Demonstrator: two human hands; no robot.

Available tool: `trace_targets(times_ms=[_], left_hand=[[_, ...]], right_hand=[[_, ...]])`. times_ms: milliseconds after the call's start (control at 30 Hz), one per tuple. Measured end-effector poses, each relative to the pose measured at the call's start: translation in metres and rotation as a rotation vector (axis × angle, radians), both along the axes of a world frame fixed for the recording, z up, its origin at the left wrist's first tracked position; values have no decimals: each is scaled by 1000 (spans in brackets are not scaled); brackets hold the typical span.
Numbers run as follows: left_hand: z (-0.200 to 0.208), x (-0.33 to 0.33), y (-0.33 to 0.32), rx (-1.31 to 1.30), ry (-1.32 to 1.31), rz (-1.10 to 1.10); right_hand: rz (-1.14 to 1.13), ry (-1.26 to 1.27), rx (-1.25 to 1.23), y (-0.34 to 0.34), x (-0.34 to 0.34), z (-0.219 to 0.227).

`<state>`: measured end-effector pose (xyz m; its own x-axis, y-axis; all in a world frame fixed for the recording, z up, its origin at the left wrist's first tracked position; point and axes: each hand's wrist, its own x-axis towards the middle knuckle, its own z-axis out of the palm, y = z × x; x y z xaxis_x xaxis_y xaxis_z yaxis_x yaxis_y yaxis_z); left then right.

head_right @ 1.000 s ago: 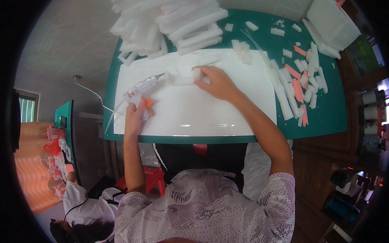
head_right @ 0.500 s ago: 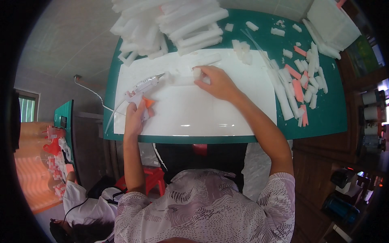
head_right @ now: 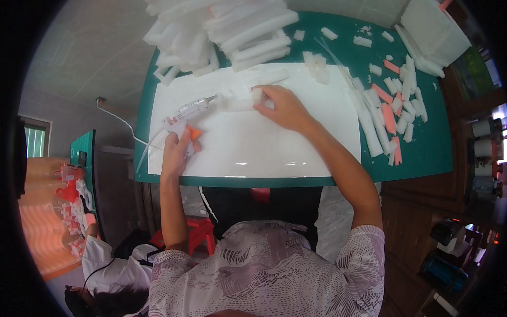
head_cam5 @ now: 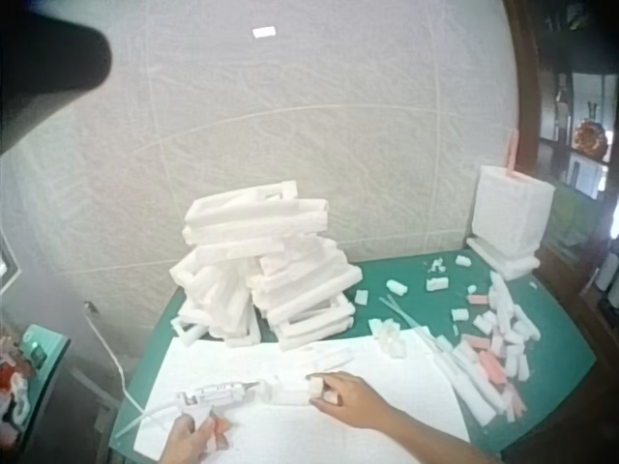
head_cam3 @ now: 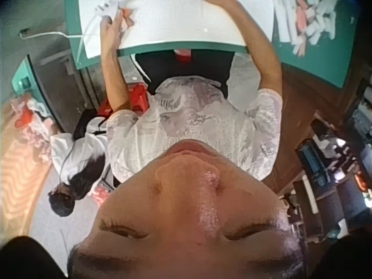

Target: The person constructs foam structures by applying hot glue to foam pieces with a hot glue gun, assembling them into rectangular frames by hand, and joining small foam pieces on the table.

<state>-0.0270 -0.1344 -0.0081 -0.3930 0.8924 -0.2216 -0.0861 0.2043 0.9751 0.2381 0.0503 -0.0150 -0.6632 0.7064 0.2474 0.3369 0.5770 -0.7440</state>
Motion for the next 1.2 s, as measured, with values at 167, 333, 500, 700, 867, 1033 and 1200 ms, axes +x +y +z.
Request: trace_targets(times_ms=[167, 333, 500, 700, 867, 1033, 1200], left_hand=[[-1, -1, 0, -19, 39, -17], [-3, -2, -1, -3, 30, -26], [-7, -3, -2, 8, 40, -26], [-7, -3, -2, 1, 64, -30], [-3, -1, -2, -1, 100, -30], [3, 3, -2, -10, 137, -38], [0, 3, -4, -37, 196, -25]], right_hand=[[3, 12, 8, 0, 0, -2], [-5, -2, 5, -1, -1, 0], [2, 10, 7, 0, 0, 1], [4, 17, 12, 1, 0, -2], [3, 10, 7, 0, 0, 0], [2, 12, 13, 1, 0, -1], [-5, 2, 4, 0, -1, 0]])
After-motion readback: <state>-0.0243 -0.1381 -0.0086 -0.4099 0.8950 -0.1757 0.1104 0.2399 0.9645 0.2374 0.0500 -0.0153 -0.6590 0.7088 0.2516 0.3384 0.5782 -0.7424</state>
